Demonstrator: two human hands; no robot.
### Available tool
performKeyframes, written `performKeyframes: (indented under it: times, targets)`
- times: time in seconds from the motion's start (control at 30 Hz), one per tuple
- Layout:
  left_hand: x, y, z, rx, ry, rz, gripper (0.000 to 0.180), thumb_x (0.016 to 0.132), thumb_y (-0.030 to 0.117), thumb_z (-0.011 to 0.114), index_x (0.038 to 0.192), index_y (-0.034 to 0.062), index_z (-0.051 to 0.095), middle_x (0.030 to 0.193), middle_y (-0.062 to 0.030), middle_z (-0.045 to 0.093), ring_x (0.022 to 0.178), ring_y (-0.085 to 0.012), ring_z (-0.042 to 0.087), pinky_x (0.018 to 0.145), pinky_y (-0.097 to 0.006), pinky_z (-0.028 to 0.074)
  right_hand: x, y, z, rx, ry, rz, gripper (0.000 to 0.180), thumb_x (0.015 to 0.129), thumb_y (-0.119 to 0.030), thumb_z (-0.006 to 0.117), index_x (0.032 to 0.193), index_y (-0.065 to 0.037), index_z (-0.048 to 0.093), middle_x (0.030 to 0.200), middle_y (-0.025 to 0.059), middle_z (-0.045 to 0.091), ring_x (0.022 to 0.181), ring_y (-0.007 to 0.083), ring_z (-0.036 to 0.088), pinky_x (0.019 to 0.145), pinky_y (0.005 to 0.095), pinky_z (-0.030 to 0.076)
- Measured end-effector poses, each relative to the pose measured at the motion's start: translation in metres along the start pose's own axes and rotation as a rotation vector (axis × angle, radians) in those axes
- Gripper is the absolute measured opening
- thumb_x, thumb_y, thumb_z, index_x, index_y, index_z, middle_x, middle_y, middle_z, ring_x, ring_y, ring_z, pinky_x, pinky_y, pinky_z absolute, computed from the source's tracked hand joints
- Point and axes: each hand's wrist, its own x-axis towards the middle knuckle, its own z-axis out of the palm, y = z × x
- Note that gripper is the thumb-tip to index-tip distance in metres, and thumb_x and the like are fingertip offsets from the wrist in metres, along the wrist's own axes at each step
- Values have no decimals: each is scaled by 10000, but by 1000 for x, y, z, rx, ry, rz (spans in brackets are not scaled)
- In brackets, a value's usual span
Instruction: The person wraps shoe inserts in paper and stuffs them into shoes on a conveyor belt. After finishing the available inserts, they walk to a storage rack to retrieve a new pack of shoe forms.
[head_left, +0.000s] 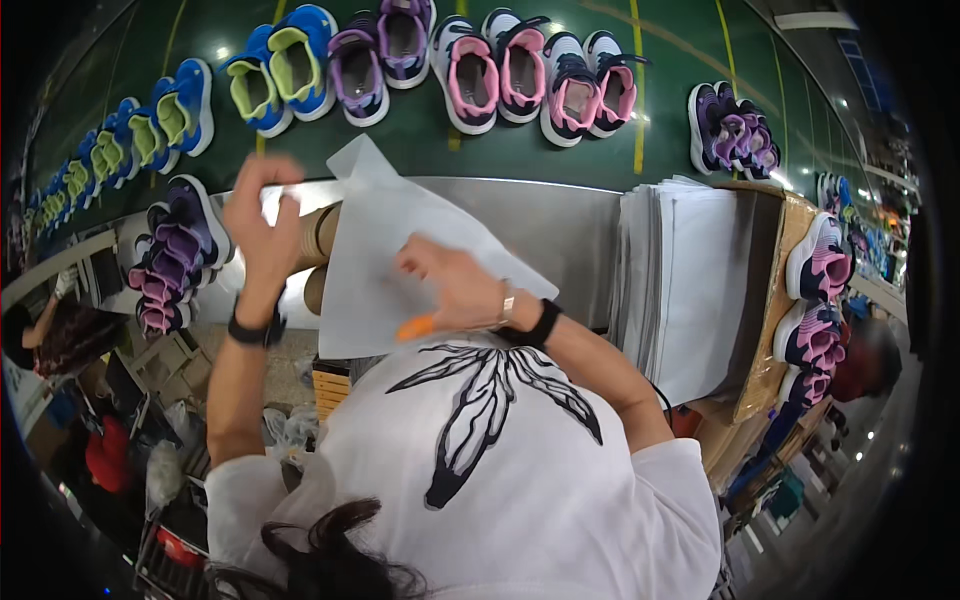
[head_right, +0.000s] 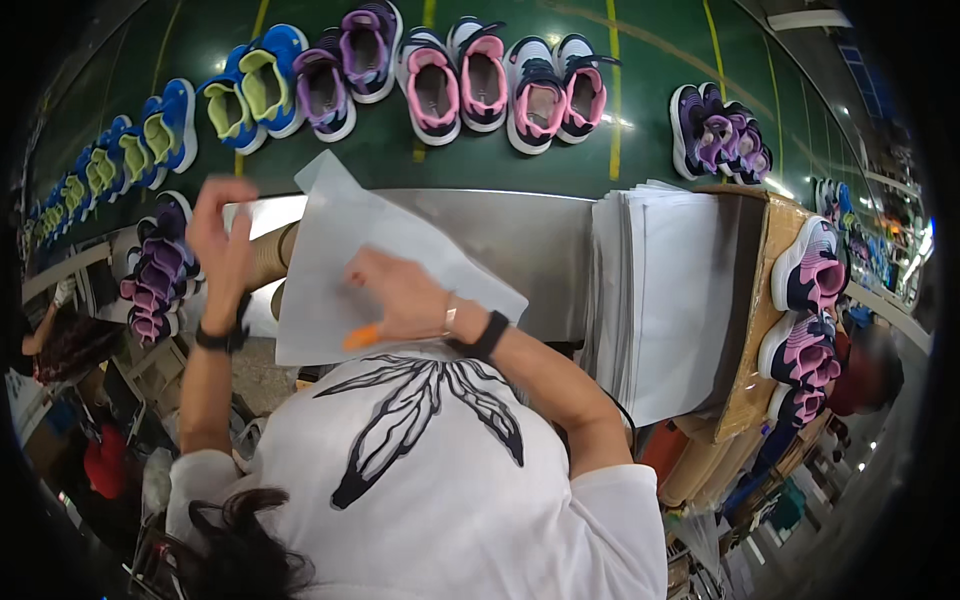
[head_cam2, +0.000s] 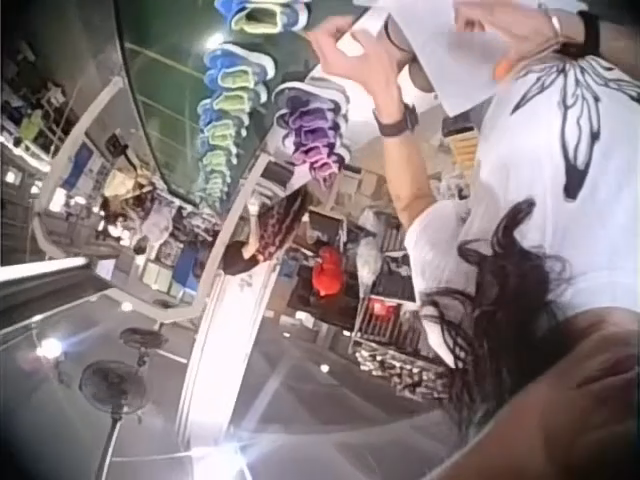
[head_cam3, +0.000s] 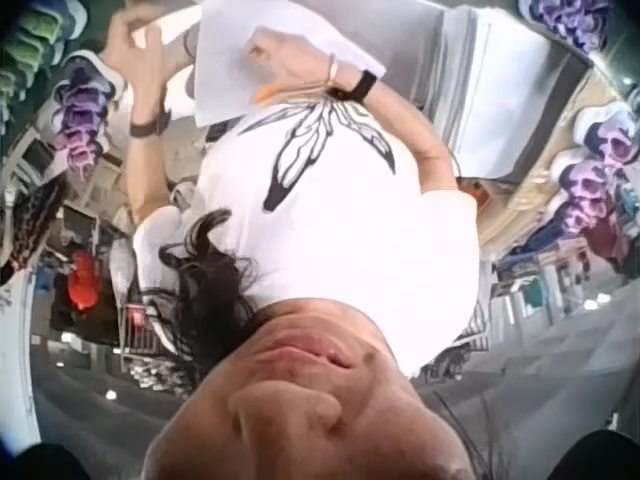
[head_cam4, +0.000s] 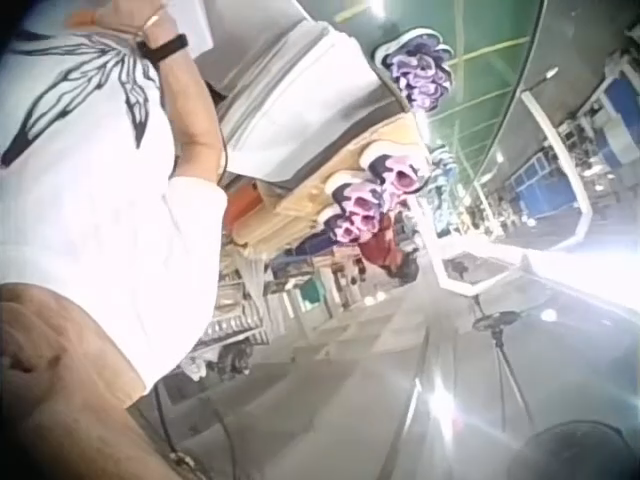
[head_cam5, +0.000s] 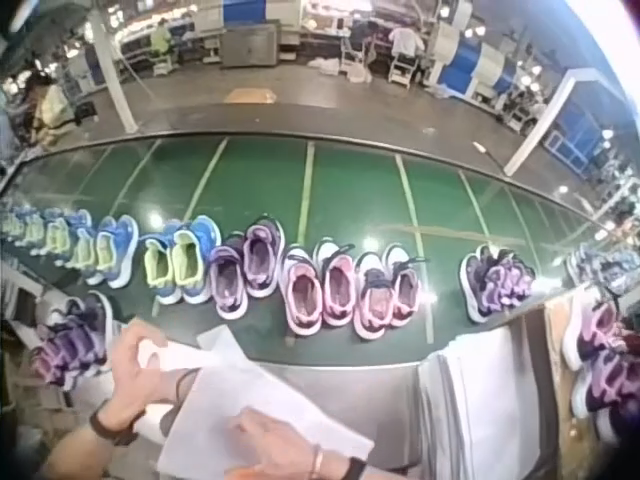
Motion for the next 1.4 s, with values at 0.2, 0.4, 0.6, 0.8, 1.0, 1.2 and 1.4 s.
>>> performKeyframes:
  times: [0.2, 0.4, 0.6, 0.8, 1.0, 1.2, 1.4]
  targets:
    - [-131, 30, -31, 142, -325, -10, 476, 624, -1, 624, 1095, 17, 558, 1148, -172, 534, 1100, -353, 504, 919, -413, 425, -15, 45, 18, -167, -182, 78, 100, 789, -79, 642, 845, -21, 582, 741, 84, 558, 692, 215, 573, 684, 274, 474]
    - [-157, 3, -1, 260, -248, 76, 615, 606, -48, 671, 1196, 18, 516, 1207, -152, 482, 1159, -351, 440, 986, -450, 339, -6, 24, 53, -71, -223, 30, 137, 726, 31, 599, 860, 9, 579, 719, 101, 552, 657, 234, 563, 651, 306, 475]
    - [-163, -4, -3, 238, -203, 51, 638, 589, 22, 746, 1191, 41, 535, 1186, -137, 498, 1138, -330, 458, 967, -432, 347, -2, 43, 54, -286, -237, -147, 135, 637, -7, 610, 762, 0, 562, 703, 155, 556, 669, 369, 555, 605, 391, 458]
    - [-164, -9, -4, 249, -187, 106, 652, 563, 32, 770, 1172, 42, 536, 1176, -139, 499, 1130, -329, 463, 959, -427, 350, -5, 41, 43, -140, -72, 9, 175, 706, -66, 701, 768, -5, 549, 645, 121, 527, 545, 212, 520, 532, 300, 425]
    - [-164, -11, -9, 233, -192, 76, 619, 570, 39, 761, 1144, 29, 530, 1160, -143, 497, 1118, -328, 466, 956, -431, 348, 8, 41, 66, -164, -55, -69, 133, 713, -50, 681, 801, -10, 590, 673, 105, 581, 582, 213, 564, 562, 304, 442]
    - [-129, 24, -23, -159, -234, -66, 579, 663, 99, 725, 1196, 22, 510, 1182, -145, 518, 1105, -303, 506, 946, -390, 393, -9, 6, -10, 648, 182, 179, 141, 822, -20, 647, 961, 3, 656, 906, 19, 666, 780, 80, 608, 667, 225, 493]
    - [-79, 46, -17, -1112, -655, -739, 512, 737, 52, 690, 1207, -23, 503, 1080, -74, 605, 981, -132, 583, 875, -270, 458, 15, -19, -35, 699, 305, 47, 175, 821, -6, 641, 995, 14, 644, 925, 45, 665, 782, 93, 616, 679, 223, 493]
